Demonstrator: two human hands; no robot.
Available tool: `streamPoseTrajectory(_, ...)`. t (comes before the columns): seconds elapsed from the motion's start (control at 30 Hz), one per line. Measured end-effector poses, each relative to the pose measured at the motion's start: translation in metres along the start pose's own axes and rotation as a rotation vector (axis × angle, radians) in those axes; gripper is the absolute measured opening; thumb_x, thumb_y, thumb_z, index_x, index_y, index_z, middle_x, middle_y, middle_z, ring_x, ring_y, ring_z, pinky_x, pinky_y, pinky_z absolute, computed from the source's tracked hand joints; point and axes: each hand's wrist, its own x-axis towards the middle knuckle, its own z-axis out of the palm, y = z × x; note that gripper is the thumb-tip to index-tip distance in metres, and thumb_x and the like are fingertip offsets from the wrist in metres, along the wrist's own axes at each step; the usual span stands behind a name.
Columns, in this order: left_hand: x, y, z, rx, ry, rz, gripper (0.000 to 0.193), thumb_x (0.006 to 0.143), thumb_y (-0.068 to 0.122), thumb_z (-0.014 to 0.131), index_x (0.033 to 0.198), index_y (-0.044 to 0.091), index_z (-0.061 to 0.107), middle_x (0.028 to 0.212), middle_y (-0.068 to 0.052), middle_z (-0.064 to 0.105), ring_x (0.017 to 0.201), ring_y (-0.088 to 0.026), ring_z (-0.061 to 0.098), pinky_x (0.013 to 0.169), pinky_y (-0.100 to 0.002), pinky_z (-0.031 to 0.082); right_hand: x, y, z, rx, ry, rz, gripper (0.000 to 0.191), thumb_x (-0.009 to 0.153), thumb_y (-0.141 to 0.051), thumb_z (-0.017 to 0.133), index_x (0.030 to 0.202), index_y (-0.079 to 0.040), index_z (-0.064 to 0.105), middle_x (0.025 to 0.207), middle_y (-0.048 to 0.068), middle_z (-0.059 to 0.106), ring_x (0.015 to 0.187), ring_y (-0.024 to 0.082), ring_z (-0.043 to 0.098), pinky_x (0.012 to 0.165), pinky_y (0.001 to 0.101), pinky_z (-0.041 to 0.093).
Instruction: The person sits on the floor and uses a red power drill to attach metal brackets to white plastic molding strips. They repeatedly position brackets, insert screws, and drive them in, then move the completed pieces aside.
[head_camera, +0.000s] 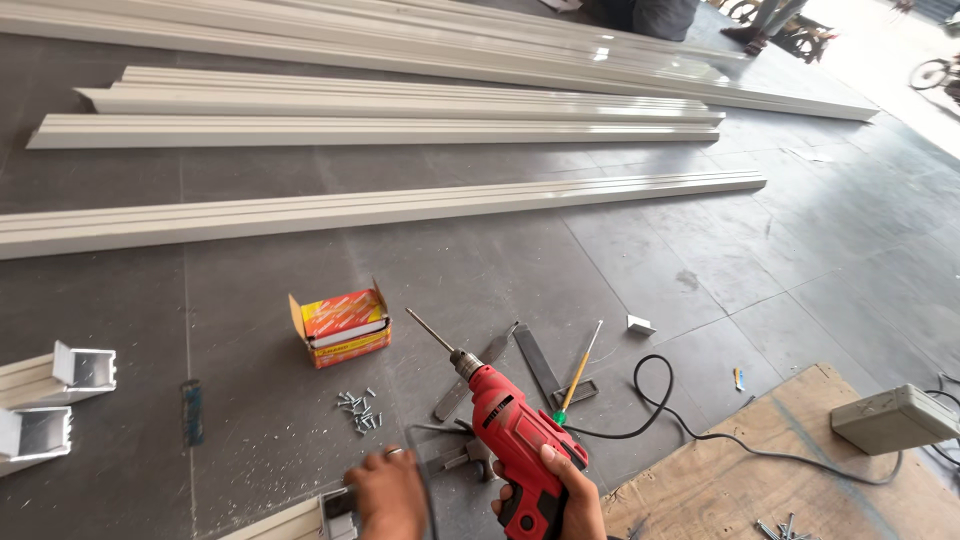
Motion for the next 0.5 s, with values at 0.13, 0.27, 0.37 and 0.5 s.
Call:
streamPoseTrajectory(0.13, 0.009, -0.020, 0.043, 0.047, 0.104, -0.125, 0.031, 0.108, 0.036, 0.043, 0.121, 0.014, 0.060, 0.115, -0.010, 0.065, 0.104, -0.033, 0.066, 0.083, -0.050, 0.057, 0.005, 0.010, 0.004, 0.032, -0.011, -0.043, 0.062, 0.079, -0.040, 0.067, 0.131, -0.007, 0.057, 0.086, 0.023, 0.069, 0.060, 0.026, 0.068, 0.057, 0.0460, 0.061)
streamPoseTrajectory(0.27, 0.021, -0.012, 0.068, -0.096, 0.278, -0.060, 0.023, 0.098, 0.032, 0.051, 0.109, 0.015, 0.063, 0.110, -0.007, 0.066, 0.098, -0.028, 0.068, 0.074, -0.041, 0.059, 0.012, 0.021, 0.009, 0.103, -0.104, 0.014, 0.064, 0.079, -0.036, 0.065, 0.132, -0.001, 0.058, 0.090, 0.023, 0.071, 0.061, 0.025, 0.069, 0.059, 0.0448, 0.062)
streamPoseTrajectory(0.37, 0.019, -0.003, 0.064, -0.277, 0.268, 0.117, 0.013, 0.102, 0.023, 0.051, 0.102, 0.016, 0.062, 0.109, -0.003, 0.066, 0.106, -0.025, 0.067, 0.082, -0.042, 0.059, 0.017, 0.025, 0.010, 0.121, -0.100, 0.019, 0.064, 0.080, -0.037, 0.066, 0.133, 0.000, 0.058, 0.090, 0.024, 0.071, 0.063, 0.026, 0.070, 0.060, 0.0455, 0.062)
streamPoseTrajectory(0.5, -0.005, -0.022, 0.028, -0.319, 0.205, 0.337, 0.030, 0.091, 0.028, 0.062, 0.117, 0.014, 0.060, 0.127, -0.008, 0.059, 0.128, -0.026, 0.051, 0.099, -0.048, 0.047, 0.017, 0.027, 0.008, 0.145, -0.133, -0.027, 0.063, 0.079, -0.037, 0.066, 0.130, -0.002, 0.058, 0.090, 0.024, 0.071, 0.063, 0.027, 0.070, 0.062, 0.0456, 0.062)
